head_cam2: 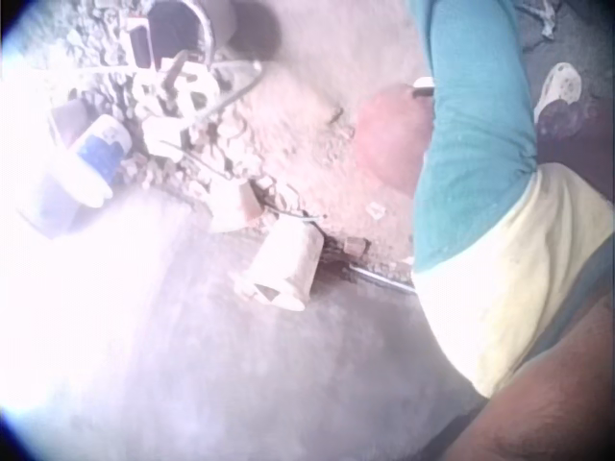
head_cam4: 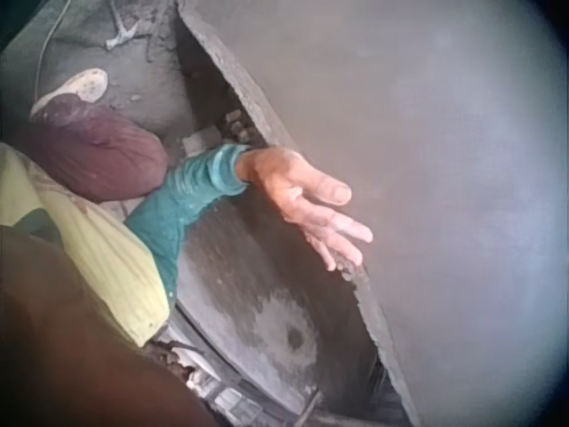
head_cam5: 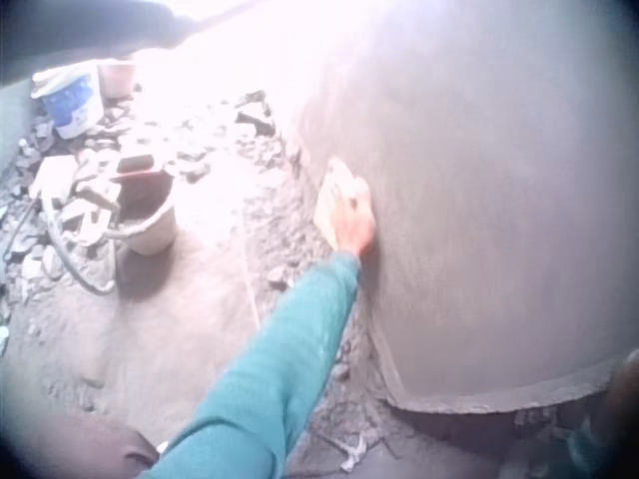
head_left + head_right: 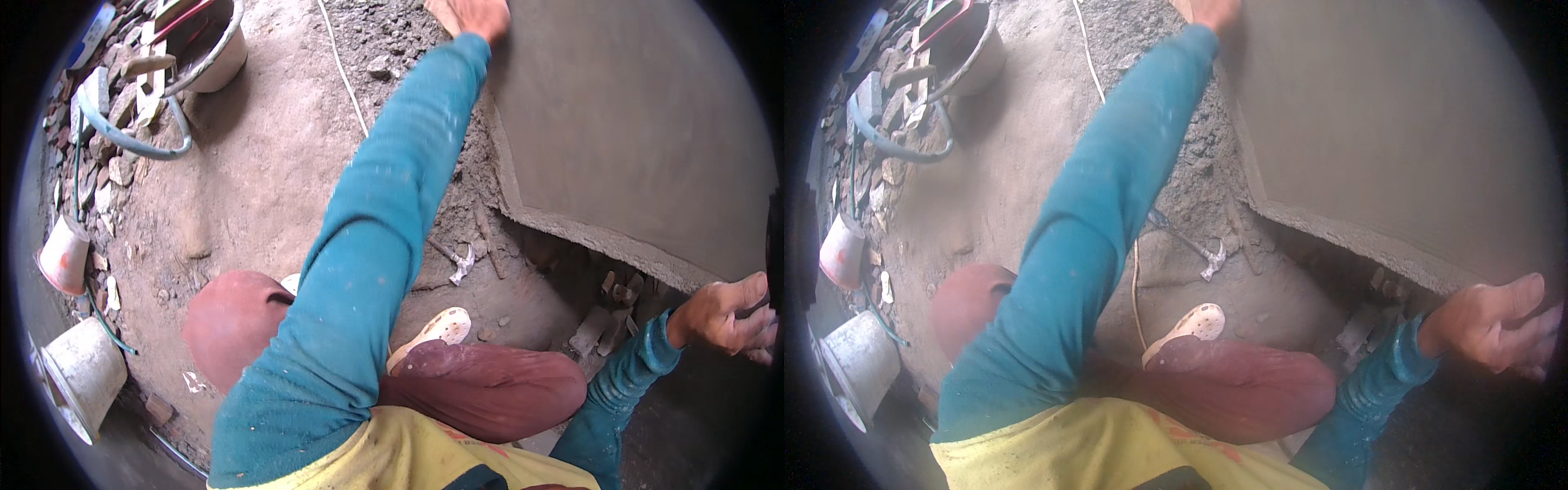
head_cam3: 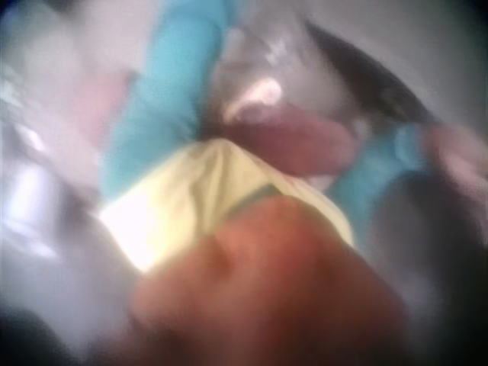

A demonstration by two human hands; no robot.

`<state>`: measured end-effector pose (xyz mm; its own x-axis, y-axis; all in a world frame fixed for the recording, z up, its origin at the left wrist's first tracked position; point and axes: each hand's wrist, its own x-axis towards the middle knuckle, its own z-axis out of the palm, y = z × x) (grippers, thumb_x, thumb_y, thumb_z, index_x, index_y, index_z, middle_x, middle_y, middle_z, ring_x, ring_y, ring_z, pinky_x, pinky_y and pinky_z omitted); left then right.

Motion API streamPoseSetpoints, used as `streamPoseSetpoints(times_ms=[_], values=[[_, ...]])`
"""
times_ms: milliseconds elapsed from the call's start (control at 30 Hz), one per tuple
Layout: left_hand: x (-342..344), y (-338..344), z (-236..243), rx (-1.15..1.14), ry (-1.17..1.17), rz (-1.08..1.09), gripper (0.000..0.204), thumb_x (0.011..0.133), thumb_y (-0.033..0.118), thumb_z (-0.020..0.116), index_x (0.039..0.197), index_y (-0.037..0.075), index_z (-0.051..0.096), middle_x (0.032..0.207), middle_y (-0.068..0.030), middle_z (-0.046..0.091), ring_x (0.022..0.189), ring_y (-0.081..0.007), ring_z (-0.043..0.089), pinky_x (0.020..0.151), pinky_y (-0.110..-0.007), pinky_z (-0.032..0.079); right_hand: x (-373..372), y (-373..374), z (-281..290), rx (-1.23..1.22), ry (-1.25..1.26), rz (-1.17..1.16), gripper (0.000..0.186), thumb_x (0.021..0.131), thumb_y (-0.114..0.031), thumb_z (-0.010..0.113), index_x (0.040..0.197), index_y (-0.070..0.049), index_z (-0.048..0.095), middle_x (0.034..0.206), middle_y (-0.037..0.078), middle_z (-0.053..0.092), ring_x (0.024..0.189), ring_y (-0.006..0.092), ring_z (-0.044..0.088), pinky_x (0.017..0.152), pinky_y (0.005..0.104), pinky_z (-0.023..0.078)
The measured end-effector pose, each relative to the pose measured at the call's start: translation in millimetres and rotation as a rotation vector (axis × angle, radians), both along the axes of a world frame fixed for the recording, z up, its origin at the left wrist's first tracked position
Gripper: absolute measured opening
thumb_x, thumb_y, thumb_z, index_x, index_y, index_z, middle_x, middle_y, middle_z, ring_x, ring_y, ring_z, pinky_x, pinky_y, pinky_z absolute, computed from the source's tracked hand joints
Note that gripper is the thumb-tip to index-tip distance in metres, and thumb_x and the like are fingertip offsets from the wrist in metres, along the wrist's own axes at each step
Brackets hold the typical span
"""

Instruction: The person smooths a freshly plastered wall using a pink rectangular float and a small sanding block. They alternate between the two tools to even out the surface, working across different sections of the wall.

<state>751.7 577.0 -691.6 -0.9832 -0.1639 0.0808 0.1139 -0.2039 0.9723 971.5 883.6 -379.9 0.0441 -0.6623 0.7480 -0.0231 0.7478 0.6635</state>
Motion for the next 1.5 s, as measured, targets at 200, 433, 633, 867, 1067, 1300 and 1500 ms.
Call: streamPoseSetpoints(times_ms=[200,433,633,867,1067,1300,1500], values=[[240,171,-53,-0.164,0.197,0.139,0.084,0.110,0.037,0.042,0.168,-0.012,0.005,0.177,-0.0339,0.002,0.165,-0.0491,-0.003,0.133,-0.060,-0.003,16,-26,-9,0.017,-0.058,-0.081,0.032,0.100,-0.027,0.077,0.118,-0.001,0.079,0.125,0.015,0.073,0.131,0.0363,0.064,0.131,0.0686,0.007],[48,52,-36,-0.054,0.069,0.336,0.090,0.113,0.053,0.038,0.169,-0.009,0.003,0.178,-0.0315,0.000,0.167,-0.0394,-0.001,0.135,-0.052,-0.001,-3,-41,-23,-0.060,-0.054,-0.064,0.035,0.103,-0.027,0.072,0.123,0.001,0.078,0.128,0.021,0.075,0.145,0.0383,0.054,0.133,0.0651,0.006],[232,153,-34,-0.241,0.291,0.117,0.088,0.109,0.039,0.044,0.167,-0.015,0.005,0.175,-0.0374,0.003,0.163,-0.0549,-0.002,0.133,-0.063,0.001,15,-28,-14,0.010,-0.064,-0.067,0.025,0.101,-0.024,0.074,0.114,-0.005,0.083,0.132,0.016,0.076,0.147,0.0394,0.053,0.131,0.0676,0.006],[107,98,-13,-0.215,0.221,0.371,0.087,0.112,0.047,0.044,0.168,-0.011,0.011,0.177,-0.0327,0.007,0.166,-0.0472,0.002,0.134,-0.058,-0.002,3,-38,-24,-0.017,-0.073,-0.098,0.026,0.105,-0.024,0.069,0.114,-0.004,0.083,0.134,0.008,0.077,0.150,0.0406,0.049,0.133,0.0641,0.004],[202,144,-15,-0.397,0.262,0.025,0.103,0.095,0.041,0.064,0.159,-0.024,0.018,0.171,-0.0445,0.011,0.162,-0.0582,0.007,0.131,-0.068,0.002,12,-33,-22,-0.017,-0.079,-0.119,0.028,0.106,-0.024,0.067,0.114,-0.003,0.082,0.134,0.008,0.077,0.149,0.0372,0.051,0.134,0.0594,0.006],[36,30,-7,-0.215,0.307,0.383,0.082,0.113,0.045,0.037,0.166,-0.014,0.015,0.175,-0.0372,0.007,0.165,-0.0492,0.003,0.134,-0.058,0.003,2,-52,-25,-0.059,-0.074,-0.090,0.035,0.111,-0.025,0.060,0.097,-0.001,0.082,0.136,0.009,0.076,0.149,0.0351,0.051,0.135,0.0574,0.007],[106,90,-36,-0.187,0.407,0.245,0.085,0.112,0.041,0.044,0.167,-0.014,0.011,0.176,-0.0352,0.005,0.165,-0.0498,-0.001,0.133,-0.059,-0.002,19,-37,-22,0.030,-0.096,-0.123,0.039,0.113,-0.024,0.057,0.093,0.000,0.081,0.133,0.011,0.077,0.150,0.0347,0.052,0.135,0.0557,0.008]])
